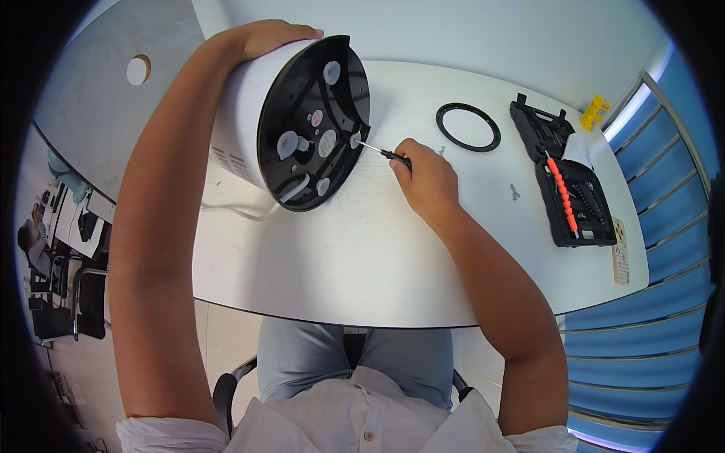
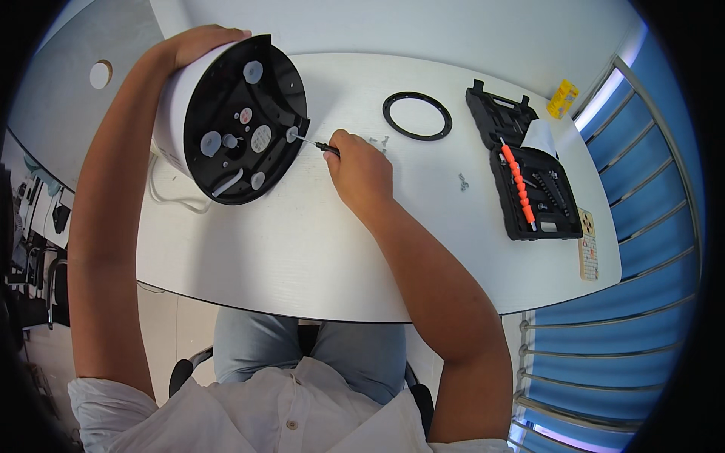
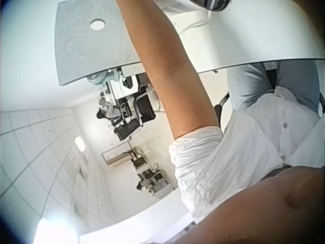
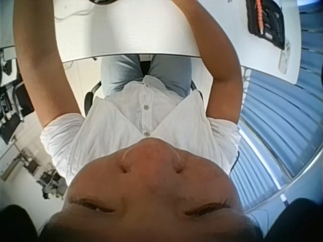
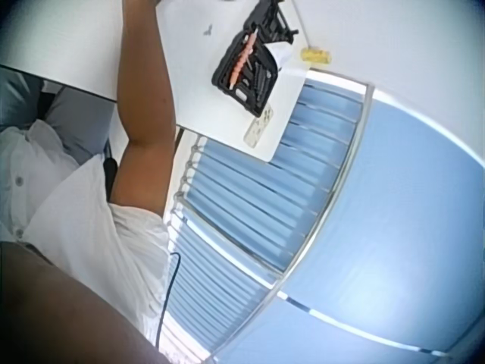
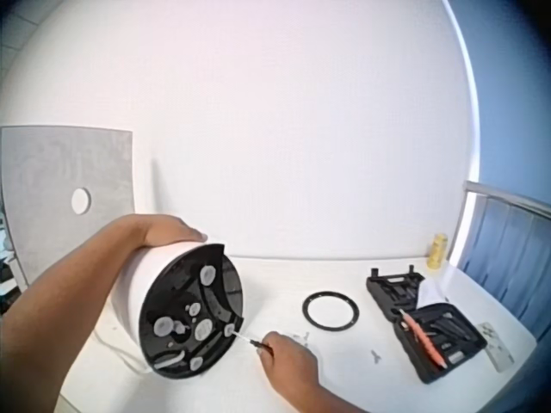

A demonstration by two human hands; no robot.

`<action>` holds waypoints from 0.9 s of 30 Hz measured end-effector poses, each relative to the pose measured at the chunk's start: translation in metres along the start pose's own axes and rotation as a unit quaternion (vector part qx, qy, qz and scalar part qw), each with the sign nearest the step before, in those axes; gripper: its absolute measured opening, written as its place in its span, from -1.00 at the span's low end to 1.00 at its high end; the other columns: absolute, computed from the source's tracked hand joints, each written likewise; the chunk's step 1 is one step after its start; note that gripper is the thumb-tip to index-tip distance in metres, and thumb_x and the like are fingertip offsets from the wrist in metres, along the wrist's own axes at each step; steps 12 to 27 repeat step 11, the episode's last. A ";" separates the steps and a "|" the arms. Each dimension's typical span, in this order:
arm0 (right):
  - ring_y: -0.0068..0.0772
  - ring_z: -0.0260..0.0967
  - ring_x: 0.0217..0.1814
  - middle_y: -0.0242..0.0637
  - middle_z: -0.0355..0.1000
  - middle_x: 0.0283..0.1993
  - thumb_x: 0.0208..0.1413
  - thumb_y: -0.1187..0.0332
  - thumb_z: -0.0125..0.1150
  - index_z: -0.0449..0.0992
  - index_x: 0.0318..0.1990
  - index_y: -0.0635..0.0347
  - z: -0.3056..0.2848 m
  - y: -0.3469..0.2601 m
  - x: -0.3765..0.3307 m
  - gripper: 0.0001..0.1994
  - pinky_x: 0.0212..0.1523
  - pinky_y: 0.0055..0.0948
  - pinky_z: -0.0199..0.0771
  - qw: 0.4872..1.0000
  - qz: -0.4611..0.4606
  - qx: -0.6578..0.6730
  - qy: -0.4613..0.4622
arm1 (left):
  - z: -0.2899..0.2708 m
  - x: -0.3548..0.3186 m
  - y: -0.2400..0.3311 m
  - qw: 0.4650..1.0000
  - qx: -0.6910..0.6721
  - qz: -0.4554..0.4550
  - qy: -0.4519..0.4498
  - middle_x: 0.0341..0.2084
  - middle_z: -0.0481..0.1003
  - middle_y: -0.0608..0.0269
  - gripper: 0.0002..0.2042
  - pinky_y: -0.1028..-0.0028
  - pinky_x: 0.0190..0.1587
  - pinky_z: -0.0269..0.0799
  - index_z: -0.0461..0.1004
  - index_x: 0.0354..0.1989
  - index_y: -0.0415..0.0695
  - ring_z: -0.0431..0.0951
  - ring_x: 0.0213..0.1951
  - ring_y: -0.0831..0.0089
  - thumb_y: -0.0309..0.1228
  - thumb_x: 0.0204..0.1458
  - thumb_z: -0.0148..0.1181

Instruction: The person assembles a black circular electronic device on a white table. They place small components into the device, use a screwdriver to tighten screws, and attach a black ring around the edge. The person rotates the device to access different sides and continues securing parts.

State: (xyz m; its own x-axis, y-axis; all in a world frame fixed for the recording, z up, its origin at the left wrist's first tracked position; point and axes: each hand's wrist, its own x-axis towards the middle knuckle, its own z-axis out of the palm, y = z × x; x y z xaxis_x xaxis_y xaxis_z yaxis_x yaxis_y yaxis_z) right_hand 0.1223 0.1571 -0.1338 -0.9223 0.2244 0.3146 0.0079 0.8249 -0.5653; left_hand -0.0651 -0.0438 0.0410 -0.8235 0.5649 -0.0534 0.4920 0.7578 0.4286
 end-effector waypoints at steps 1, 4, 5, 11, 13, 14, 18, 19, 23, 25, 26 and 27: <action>-0.19 0.42 -0.34 -0.28 0.46 -0.35 0.14 0.30 0.17 0.44 -0.23 0.13 0.000 0.000 0.000 -0.86 -0.30 -0.26 0.37 1.000 -0.023 -0.013 0.010 | -0.001 -0.001 -0.001 1.000 -0.005 0.002 -0.004 -0.16 0.57 0.04 -0.44 0.37 -0.08 0.47 0.53 0.02 -0.01 0.62 -0.28 0.27 0.15 0.08 -0.09; -0.19 0.42 -0.33 -0.31 0.43 -0.37 0.12 0.32 0.18 0.41 -0.26 0.13 0.002 -0.004 -0.005 -0.87 -0.31 -0.25 0.39 0.994 -0.081 -0.071 0.024 | 0.000 -0.003 -0.002 1.000 -0.014 0.004 -0.003 -0.19 0.57 0.03 -0.43 0.38 -0.10 0.48 0.54 -0.01 -0.07 0.62 -0.29 0.28 0.14 0.07 -0.05; -0.20 0.42 -0.33 -0.32 0.42 -0.38 0.11 0.32 0.19 0.40 -0.28 0.13 0.002 -0.010 -0.008 -0.87 -0.33 -0.25 0.40 0.990 -0.092 -0.104 0.017 | 0.001 -0.005 -0.001 1.000 -0.014 0.004 0.004 -0.19 0.57 0.02 -0.43 0.39 -0.11 0.48 0.54 -0.02 -0.09 0.62 -0.29 0.28 0.14 0.06 -0.04; -0.34 0.43 -0.30 -0.40 0.39 -0.39 0.05 0.31 0.24 0.38 -0.28 0.07 0.018 -0.004 -0.010 -0.83 -0.43 -0.33 0.45 0.961 -0.184 -0.181 0.094 | -0.001 -0.003 -0.003 1.000 0.013 -0.006 0.012 -0.21 0.58 0.02 -0.42 0.39 -0.08 0.47 0.55 -0.02 -0.07 0.61 -0.30 0.27 0.16 0.04 -0.03; -0.34 0.43 -0.30 -0.40 0.39 -0.39 0.05 0.31 0.24 0.38 -0.28 0.07 0.018 -0.004 -0.010 -0.83 -0.43 -0.33 0.45 0.961 -0.184 -0.181 0.094 | -0.001 -0.003 -0.003 1.000 0.013 -0.006 0.012 -0.21 0.58 0.02 -0.42 0.39 -0.08 0.47 0.55 -0.02 -0.07 0.61 -0.30 0.27 0.16 0.04 -0.03; -0.34 0.43 -0.30 -0.40 0.39 -0.39 0.05 0.31 0.24 0.38 -0.28 0.07 0.018 -0.004 -0.010 -0.83 -0.43 -0.33 0.45 0.961 -0.184 -0.181 0.094 | -0.001 -0.003 -0.003 1.000 0.013 -0.006 0.012 -0.21 0.58 0.02 -0.42 0.39 -0.08 0.47 0.55 -0.02 -0.07 0.61 -0.30 0.27 0.16 0.04 -0.03; -0.34 0.43 -0.30 -0.40 0.39 -0.39 0.05 0.31 0.24 0.38 -0.28 0.07 0.018 -0.004 -0.010 -0.83 -0.43 -0.33 0.45 0.961 -0.184 -0.181 0.094 | -0.001 -0.003 -0.003 1.000 0.013 -0.006 0.012 -0.21 0.58 0.02 -0.42 0.39 -0.08 0.47 0.55 -0.02 -0.07 0.61 -0.30 0.27 0.16 0.04 -0.03; -0.34 0.43 -0.30 -0.40 0.39 -0.39 0.05 0.31 0.24 0.38 -0.28 0.07 0.018 -0.004 -0.010 -0.83 -0.43 -0.33 0.45 0.961 -0.184 -0.181 0.094 | -0.001 -0.003 -0.003 1.000 0.013 -0.006 0.012 -0.21 0.58 0.02 -0.42 0.39 -0.08 0.47 0.55 -0.02 -0.07 0.61 -0.30 0.27 0.16 0.04 -0.03; -0.34 0.43 -0.30 -0.40 0.39 -0.39 0.05 0.31 0.24 0.38 -0.28 0.07 0.018 -0.004 -0.010 -0.83 -0.43 -0.33 0.45 0.961 -0.184 -0.181 0.094 | -0.001 -0.003 -0.003 1.000 0.013 -0.006 0.012 -0.21 0.58 0.02 -0.42 0.39 -0.08 0.47 0.55 -0.02 -0.07 0.61 -0.30 0.27 0.16 0.04 -0.03; -0.34 0.43 -0.30 -0.40 0.39 -0.39 0.05 0.31 0.24 0.38 -0.28 0.07 0.018 -0.004 -0.010 -0.83 -0.43 -0.33 0.45 0.961 -0.184 -0.181 0.094 | -0.001 -0.003 -0.003 1.000 0.013 -0.006 0.012 -0.21 0.58 0.02 -0.42 0.39 -0.08 0.47 0.55 -0.02 -0.07 0.61 -0.30 0.27 0.16 0.04 -0.03; -0.34 0.43 -0.30 -0.40 0.39 -0.39 0.05 0.31 0.24 0.38 -0.28 0.07 0.018 -0.004 -0.010 -0.83 -0.43 -0.33 0.45 0.961 -0.184 -0.181 0.094 | -0.001 -0.003 -0.003 1.000 0.013 -0.006 0.012 -0.21 0.58 0.02 -0.42 0.39 -0.08 0.47 0.55 -0.02 -0.07 0.61 -0.30 0.27 0.16 0.04 -0.03; -0.34 0.43 -0.30 -0.40 0.39 -0.39 0.05 0.31 0.24 0.38 -0.28 0.07 0.018 -0.004 -0.010 -0.83 -0.43 -0.33 0.45 0.961 -0.184 -0.181 0.094 | -0.001 -0.003 -0.003 1.000 0.013 -0.006 0.012 -0.21 0.58 0.02 -0.42 0.39 -0.08 0.47 0.55 -0.02 -0.07 0.61 -0.30 0.27 0.16 0.04 -0.03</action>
